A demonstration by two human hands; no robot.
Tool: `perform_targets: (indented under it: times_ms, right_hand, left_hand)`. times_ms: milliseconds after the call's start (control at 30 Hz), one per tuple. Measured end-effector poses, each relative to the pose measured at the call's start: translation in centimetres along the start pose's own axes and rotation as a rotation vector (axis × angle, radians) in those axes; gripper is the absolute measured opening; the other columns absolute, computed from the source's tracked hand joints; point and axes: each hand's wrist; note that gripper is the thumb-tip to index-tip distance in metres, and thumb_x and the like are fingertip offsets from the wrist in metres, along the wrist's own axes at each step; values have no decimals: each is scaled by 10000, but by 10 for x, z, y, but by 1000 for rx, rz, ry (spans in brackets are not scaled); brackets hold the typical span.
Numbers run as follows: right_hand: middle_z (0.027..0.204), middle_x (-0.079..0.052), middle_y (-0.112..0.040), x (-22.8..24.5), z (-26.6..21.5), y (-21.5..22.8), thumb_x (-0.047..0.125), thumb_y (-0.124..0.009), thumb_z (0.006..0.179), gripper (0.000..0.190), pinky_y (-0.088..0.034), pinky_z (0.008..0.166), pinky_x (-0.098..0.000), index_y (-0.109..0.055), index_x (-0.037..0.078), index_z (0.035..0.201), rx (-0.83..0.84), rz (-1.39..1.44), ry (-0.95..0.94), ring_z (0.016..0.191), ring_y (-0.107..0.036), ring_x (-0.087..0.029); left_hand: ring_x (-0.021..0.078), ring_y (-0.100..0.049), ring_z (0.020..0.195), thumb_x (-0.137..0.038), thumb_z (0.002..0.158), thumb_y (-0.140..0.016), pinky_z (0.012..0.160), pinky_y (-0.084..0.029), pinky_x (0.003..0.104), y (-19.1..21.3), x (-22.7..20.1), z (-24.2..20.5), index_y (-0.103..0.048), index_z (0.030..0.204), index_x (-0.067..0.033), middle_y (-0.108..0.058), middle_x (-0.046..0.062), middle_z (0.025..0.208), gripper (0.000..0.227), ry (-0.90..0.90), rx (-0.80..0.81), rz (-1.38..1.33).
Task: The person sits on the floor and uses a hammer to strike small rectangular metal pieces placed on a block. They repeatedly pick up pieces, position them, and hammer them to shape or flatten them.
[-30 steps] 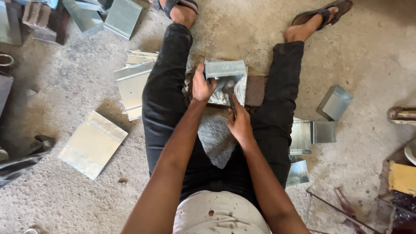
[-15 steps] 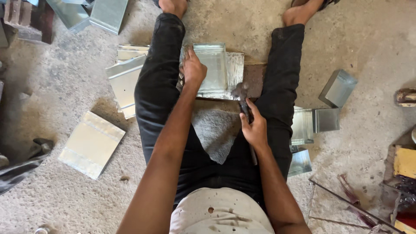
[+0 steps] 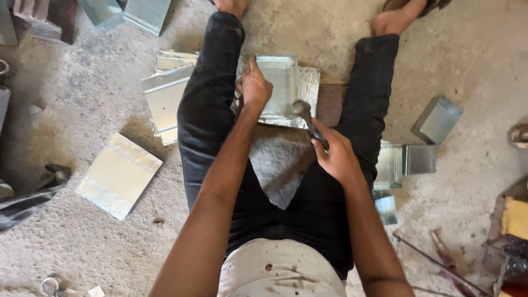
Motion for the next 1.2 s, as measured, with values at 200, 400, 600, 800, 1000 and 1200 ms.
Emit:
perform_targets:
  times_ms: [200, 400, 600, 800, 1000, 1200]
  right_hand:
    - [926, -120, -669, -24, -41, -36, 119, -692, 1033, 533, -518, 700, -311, -484, 54, 1519, -235, 218, -140, 781, -603, -147]
    - [875, -70, -652, -49, -56, -71, 106, -649, 1011, 565, -452, 510, -259, -405, 76, 1521, -192, 491, -363, 594, -552, -101]
    - [959, -50, -663, -60, -52, -80, 96, -653, 1028, 563, -459, 519, -252, -406, 68, 1532, -263, 480, -228, 663, -566, -75]
    - [872, -19, -630, -43, -54, -72, 158, -670, 1004, 572, -424, 430, -237, -432, 100, 1521, -295, 707, -394, 562, -521, -54]
    - [846, -11, -580, 20, -72, -21, 172, -644, 1056, 562, -428, 466, -214, -397, 82, 1554, -431, 770, -203, 579, -508, -39]
    - [935, -48, -624, 44, -53, 3, 103, -603, 1097, 512, -445, 514, -223, -389, 36, 1558, -421, 645, 82, 625, -531, -47]
  left_hand:
    - [400, -302, 1481, 40, 699, -622, 1111, -235, 658, 13, -13, -22, -247, 1557, -77, -300, 162, 1614, 943, 30, -174, -220]
    - [398, -305, 1470, -58, 887, -680, 1129, -278, 626, 40, -33, -76, -396, 1521, -137, -234, 210, 1667, 699, -52, -515, -394]
    - [332, -404, 1447, -304, 857, -659, 1091, -221, 772, 106, 5, -101, -674, 1189, -157, -619, 133, 1268, 364, -808, 83, 503]
    - [323, -727, 844, -336, 1103, -524, 1011, -470, 507, 104, -20, -87, -692, 970, -88, -741, 126, 902, 328, -819, 52, 414]
    - [389, -729, 715, -381, 1070, -507, 661, -562, 523, 100, -55, -82, -749, 798, -96, -734, 184, 782, 462, -565, -62, 359]
    - [389, -731, 730, -418, 1030, -505, 681, -570, 514, 113, -71, -86, -766, 794, -129, -732, 185, 756, 456, -570, -103, 337]
Point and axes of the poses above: each hand's wrist, its own z-axis towards the middle knuckle, its own y-axis out of the back of the hand, x = y × z
